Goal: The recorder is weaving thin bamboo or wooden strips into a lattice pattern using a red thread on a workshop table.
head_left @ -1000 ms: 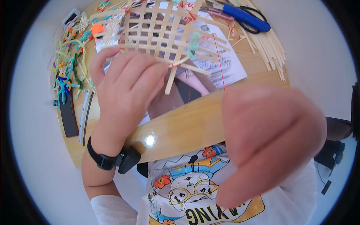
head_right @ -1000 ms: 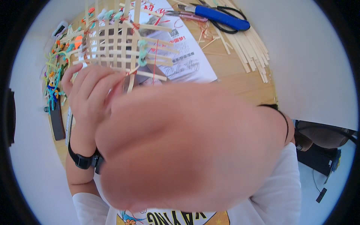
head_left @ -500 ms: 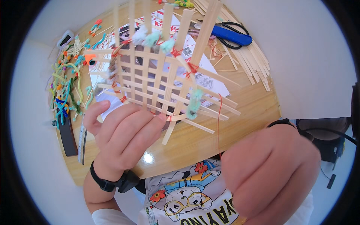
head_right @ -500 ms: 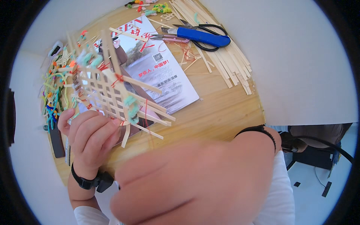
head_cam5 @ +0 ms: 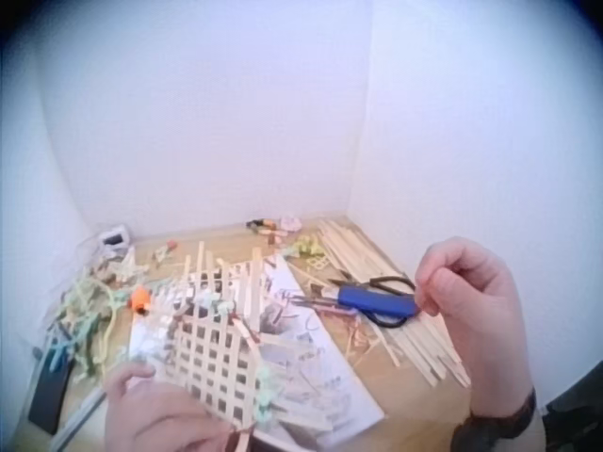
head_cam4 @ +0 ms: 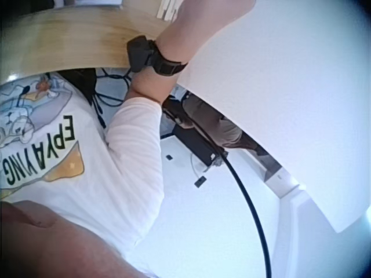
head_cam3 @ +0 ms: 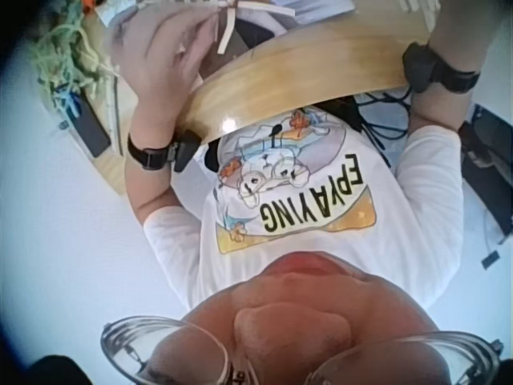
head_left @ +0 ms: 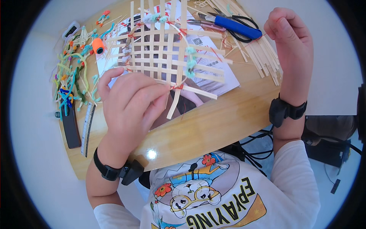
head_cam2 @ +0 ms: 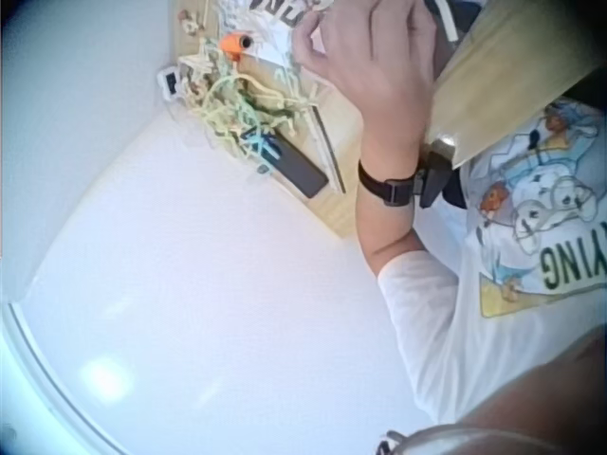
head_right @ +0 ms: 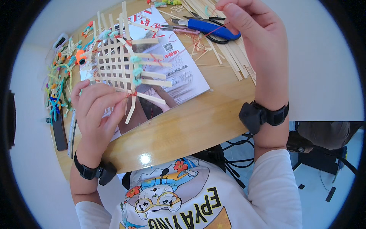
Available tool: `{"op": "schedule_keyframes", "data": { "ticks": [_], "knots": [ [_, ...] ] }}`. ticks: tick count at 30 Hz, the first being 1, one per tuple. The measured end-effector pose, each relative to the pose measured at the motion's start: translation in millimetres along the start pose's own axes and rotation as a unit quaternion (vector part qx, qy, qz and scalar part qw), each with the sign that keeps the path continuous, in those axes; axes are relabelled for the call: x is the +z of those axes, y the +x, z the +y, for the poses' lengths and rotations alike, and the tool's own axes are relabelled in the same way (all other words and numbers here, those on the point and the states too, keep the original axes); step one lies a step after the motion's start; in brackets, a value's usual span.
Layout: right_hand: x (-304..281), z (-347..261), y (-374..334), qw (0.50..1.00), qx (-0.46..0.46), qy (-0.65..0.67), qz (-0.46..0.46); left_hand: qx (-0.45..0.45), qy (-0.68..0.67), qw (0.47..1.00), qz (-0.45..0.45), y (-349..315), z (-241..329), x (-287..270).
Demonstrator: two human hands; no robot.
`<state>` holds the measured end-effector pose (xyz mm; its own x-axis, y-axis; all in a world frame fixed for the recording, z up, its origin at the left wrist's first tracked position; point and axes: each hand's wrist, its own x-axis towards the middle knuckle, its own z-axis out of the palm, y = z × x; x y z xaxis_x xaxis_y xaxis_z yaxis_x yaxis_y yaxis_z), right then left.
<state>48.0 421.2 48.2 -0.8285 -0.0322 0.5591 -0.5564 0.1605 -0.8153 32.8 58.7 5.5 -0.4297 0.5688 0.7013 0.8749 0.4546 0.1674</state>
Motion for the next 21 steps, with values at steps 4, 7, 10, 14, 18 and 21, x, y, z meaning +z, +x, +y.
{"op": "schedule_keyframes", "data": {
  "ticks": [4,7,10,14,18,21],
  "knots": [
    [-18.9,4.5,3.5,1.000,0.020,0.004,0.004,-0.015,-0.006,1.000,0.001,-0.3,-5.2,4.8],
    [-13.8,3.4,5.3,0.998,-0.020,0.051,-0.021,-0.026,-0.002,0.999,-0.035,-0.9,-8.4,8.3],
    [9.4,-5.5,-0.4,0.993,-0.059,0.100,0.006,-0.031,-0.005,0.997,-0.073,-1.7,-9.7,14.0],
    [33.1,-36.6,-0.3,0.987,-0.065,0.087,-0.122,-0.028,-0.022,0.995,-0.093,-4.0,-8.0,16.1],
    [35.8,-61.8,3.0,0.900,-0.087,0.048,-0.423,-0.057,-0.028,0.995,-0.076,-4.0,-8.2,14.0],
    [35.7,-64.3,-0.4,0.877,-0.076,0.073,-0.468,-0.066,-0.028,0.994,-0.081,-3.2,-7.7,14.0]
  ]
}}
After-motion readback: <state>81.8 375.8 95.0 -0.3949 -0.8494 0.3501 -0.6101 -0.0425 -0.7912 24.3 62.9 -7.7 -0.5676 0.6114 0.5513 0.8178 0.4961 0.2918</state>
